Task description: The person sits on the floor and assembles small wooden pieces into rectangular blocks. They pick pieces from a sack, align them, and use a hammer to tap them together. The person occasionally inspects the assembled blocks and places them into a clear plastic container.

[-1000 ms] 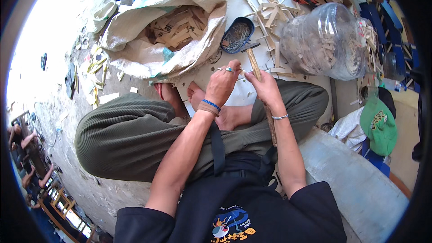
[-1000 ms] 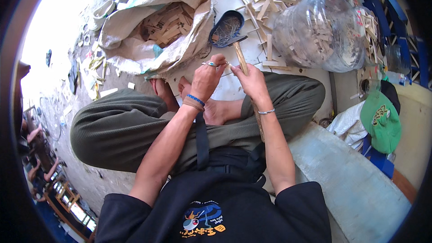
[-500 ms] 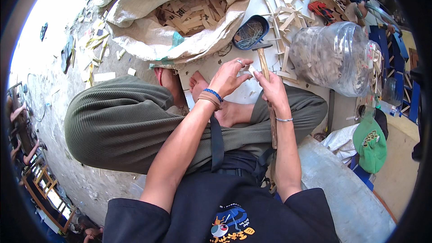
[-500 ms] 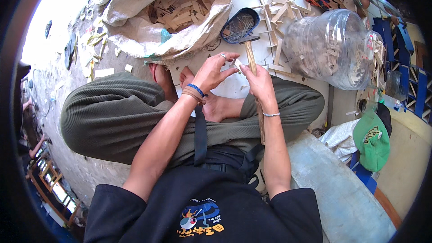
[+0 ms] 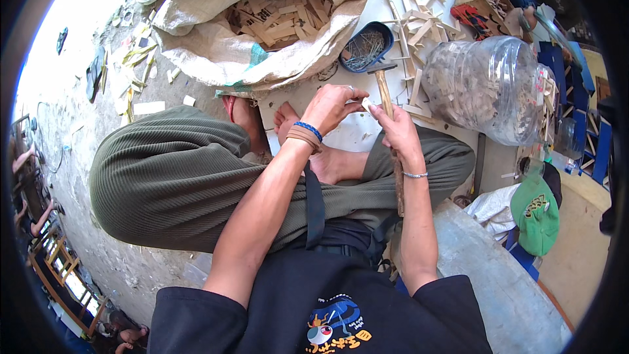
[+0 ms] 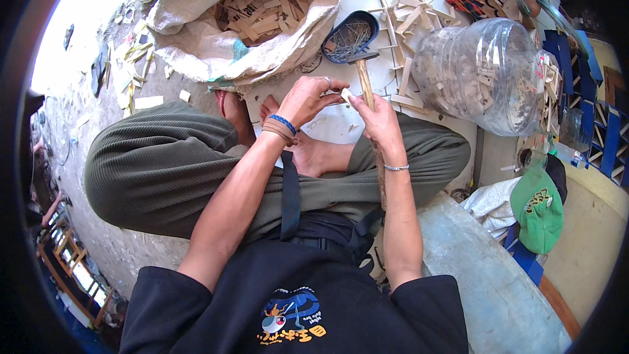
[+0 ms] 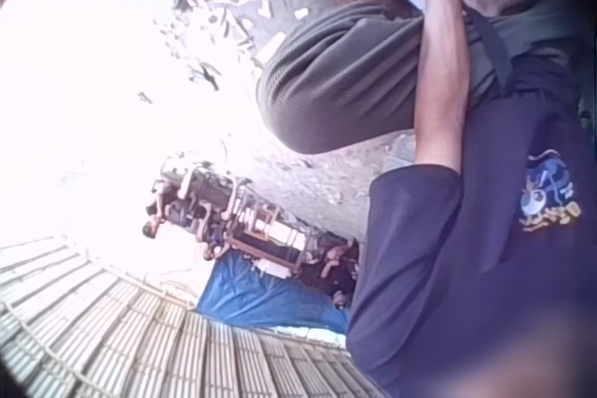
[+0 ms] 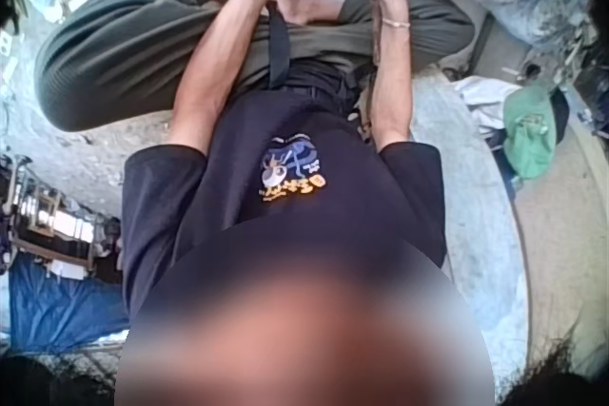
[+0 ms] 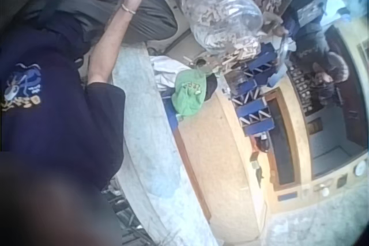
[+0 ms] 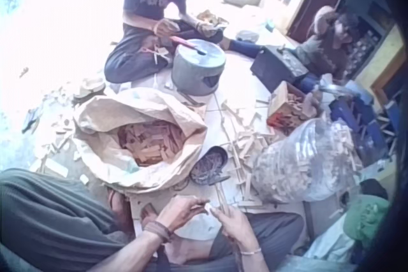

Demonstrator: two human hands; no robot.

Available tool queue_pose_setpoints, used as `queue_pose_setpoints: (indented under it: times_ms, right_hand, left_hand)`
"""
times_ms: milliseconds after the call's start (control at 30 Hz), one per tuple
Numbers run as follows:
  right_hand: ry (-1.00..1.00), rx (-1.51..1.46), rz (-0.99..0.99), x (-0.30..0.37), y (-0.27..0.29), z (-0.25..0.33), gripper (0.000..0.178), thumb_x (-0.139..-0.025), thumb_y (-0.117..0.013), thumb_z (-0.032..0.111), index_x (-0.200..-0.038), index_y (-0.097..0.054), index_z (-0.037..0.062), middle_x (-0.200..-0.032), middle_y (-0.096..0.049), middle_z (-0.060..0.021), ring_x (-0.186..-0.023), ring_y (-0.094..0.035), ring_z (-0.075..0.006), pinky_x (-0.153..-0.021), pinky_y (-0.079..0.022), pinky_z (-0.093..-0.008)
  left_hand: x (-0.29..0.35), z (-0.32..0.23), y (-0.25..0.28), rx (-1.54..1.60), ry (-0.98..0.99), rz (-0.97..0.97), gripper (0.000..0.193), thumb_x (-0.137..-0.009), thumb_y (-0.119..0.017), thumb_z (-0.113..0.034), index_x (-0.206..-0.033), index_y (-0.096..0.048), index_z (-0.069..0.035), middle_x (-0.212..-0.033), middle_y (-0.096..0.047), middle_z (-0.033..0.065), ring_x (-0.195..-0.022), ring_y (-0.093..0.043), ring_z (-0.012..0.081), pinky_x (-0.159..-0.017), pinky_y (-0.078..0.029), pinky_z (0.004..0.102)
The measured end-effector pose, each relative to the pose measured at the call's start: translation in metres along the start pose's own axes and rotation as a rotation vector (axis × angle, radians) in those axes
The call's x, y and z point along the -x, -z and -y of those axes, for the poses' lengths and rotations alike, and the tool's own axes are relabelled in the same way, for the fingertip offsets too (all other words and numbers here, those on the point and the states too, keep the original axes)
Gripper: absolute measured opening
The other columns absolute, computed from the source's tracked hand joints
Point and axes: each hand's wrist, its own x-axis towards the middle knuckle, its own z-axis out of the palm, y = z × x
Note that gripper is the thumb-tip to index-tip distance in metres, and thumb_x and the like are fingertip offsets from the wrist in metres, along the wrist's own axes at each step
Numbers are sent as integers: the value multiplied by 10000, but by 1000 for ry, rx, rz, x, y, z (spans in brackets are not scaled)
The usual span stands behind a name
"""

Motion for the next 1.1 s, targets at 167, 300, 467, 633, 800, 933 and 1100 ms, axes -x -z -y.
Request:
queue_pose_setpoints:
  times_ms: [167,300,467,633,800,933,1100]
  right_hand:
    - [-18,16,12,0,3,0,357,-986,-745,394,-997,-671,44,-690,-481,63,-475,-406,-39,-403,-336,-232]
    - [-17,30,8,0,2,0,383,-984,-742,401,-981,-663,26,-646,-474,61,-464,-415,-53,-404,-351,-254]
    - [-23,3,11,1,2,0,367,-990,-738,388,-983,-666,28,-655,-475,63,-469,-416,-53,-405,-349,-256]
    - [-10,-21,-7,2,0,1,355,-994,-735,376,-987,-670,27,-640,-482,64,-463,-413,-52,-404,-345,-262]
    - [2,-4,-46,2,-3,2,362,-989,-737,378,-975,-672,22,-608,-488,59,-460,-430,-54,-408,-350,-268]
    - [-2,15,-38,1,-3,2,368,-987,-735,384,-958,-678,22,-606,-489,52,-465,-442,-58,-412,-355,-270]
    - [-13,1,-50,1,-1,0,368,-988,-727,386,-957,-684,22,-607,-483,52,-465,-438,-64,-414,-357,-276]
  left_hand:
    - [0,2,-2,7,-20,-5,296,-889,-778,-227,-1158,-779,-103,-996,-757,178,-934,-729,367,-812,-571,447]
    - [0,5,-3,33,-24,-15,298,-880,-785,-216,-1157,-780,-106,-986,-758,175,-915,-734,360,-795,-573,444]
    - [-1,3,-1,35,12,42,313,-907,-788,-202,-1206,-767,-114,-1001,-761,175,-898,-752,330,-772,-588,410]
    - [2,-1,2,218,219,143,414,-938,-761,-167,-1334,-696,-68,-1070,-787,139,-940,-765,252,-854,-604,360]
    - [5,0,-1,439,275,119,461,-992,-729,-187,-1422,-633,-54,-1137,-772,98,-1062,-722,180,-940,-575,323]
    - [3,4,3,443,300,204,464,-996,-735,-176,-1436,-631,-69,-1140,-768,107,-1064,-713,156,-938,-571,307]
    - [2,6,4,501,316,243,480,-999,-741,-177,-1451,-623,-65,-1147,-761,99,-1076,-701,122,-926,-565,281]
